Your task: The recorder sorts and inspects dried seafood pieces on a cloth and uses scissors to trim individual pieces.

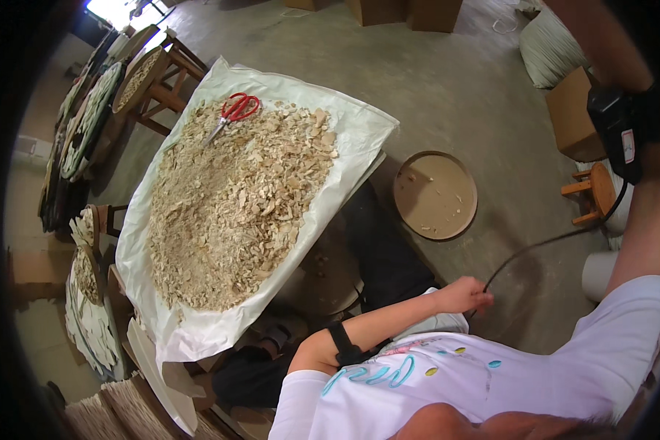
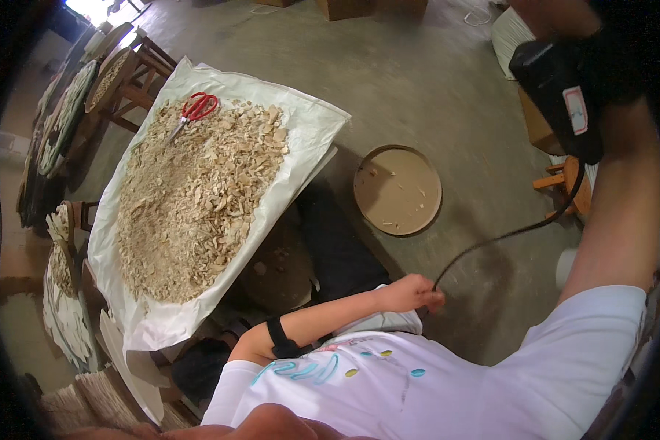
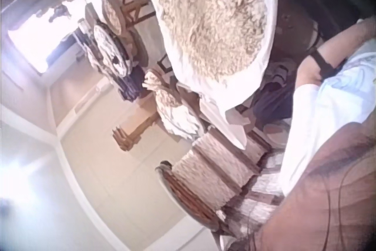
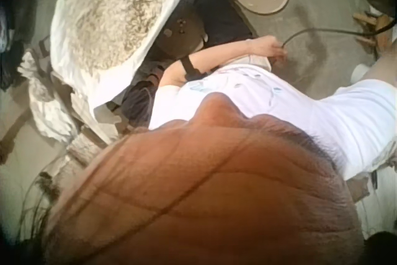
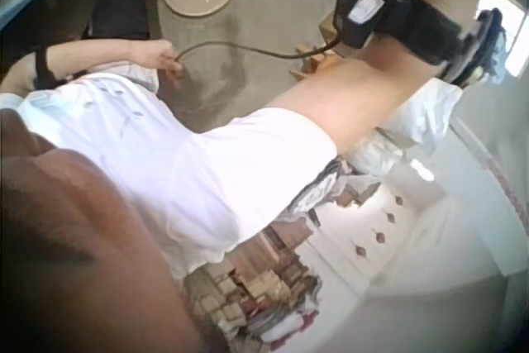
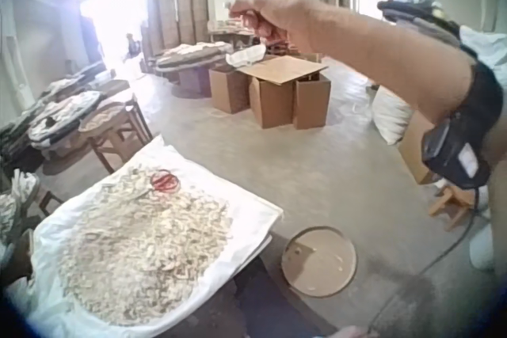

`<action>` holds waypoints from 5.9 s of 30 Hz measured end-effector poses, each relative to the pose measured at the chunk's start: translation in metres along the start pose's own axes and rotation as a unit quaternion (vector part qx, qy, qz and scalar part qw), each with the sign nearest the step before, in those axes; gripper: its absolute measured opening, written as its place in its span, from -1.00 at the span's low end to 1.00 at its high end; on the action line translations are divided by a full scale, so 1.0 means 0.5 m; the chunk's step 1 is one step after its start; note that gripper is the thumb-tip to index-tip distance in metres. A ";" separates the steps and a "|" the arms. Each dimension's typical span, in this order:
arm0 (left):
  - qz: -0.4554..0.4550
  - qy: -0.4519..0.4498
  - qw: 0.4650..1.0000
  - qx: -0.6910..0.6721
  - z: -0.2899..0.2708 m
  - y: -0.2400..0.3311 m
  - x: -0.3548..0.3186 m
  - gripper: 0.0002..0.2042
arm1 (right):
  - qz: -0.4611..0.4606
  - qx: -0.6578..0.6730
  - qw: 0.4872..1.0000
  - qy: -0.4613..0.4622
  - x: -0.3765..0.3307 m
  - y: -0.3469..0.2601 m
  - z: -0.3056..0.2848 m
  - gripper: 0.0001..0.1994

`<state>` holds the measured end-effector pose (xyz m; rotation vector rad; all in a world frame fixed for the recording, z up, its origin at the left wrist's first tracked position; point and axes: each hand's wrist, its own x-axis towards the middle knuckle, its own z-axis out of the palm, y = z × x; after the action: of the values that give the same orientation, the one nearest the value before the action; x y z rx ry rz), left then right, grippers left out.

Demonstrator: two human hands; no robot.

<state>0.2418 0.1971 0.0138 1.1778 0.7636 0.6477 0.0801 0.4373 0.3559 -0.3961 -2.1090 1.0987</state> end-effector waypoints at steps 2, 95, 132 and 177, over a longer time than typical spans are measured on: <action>0.003 0.051 0.997 -0.063 -0.012 -0.009 -0.002 -0.72 | 0.016 0.022 0.999 -0.032 -0.010 0.028 0.039 -0.78; 0.229 0.521 0.608 -0.553 -0.256 -0.023 -0.489 -0.63 | -0.157 -0.027 0.956 -0.245 -0.491 0.239 0.574 -0.90; 0.238 0.603 0.562 -0.514 -0.278 -0.012 -0.602 -0.78 | -0.168 -0.397 0.874 -0.223 -0.207 0.477 0.736 -0.89; 0.376 0.567 0.522 -0.515 -0.294 -0.022 -0.637 -0.57 | 0.018 0.130 0.952 -0.275 -0.419 0.209 0.707 -0.81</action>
<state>-0.0640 0.0262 0.0323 -0.3299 0.6112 2.3431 -0.0321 0.1756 0.0417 0.0095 -2.3804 1.6308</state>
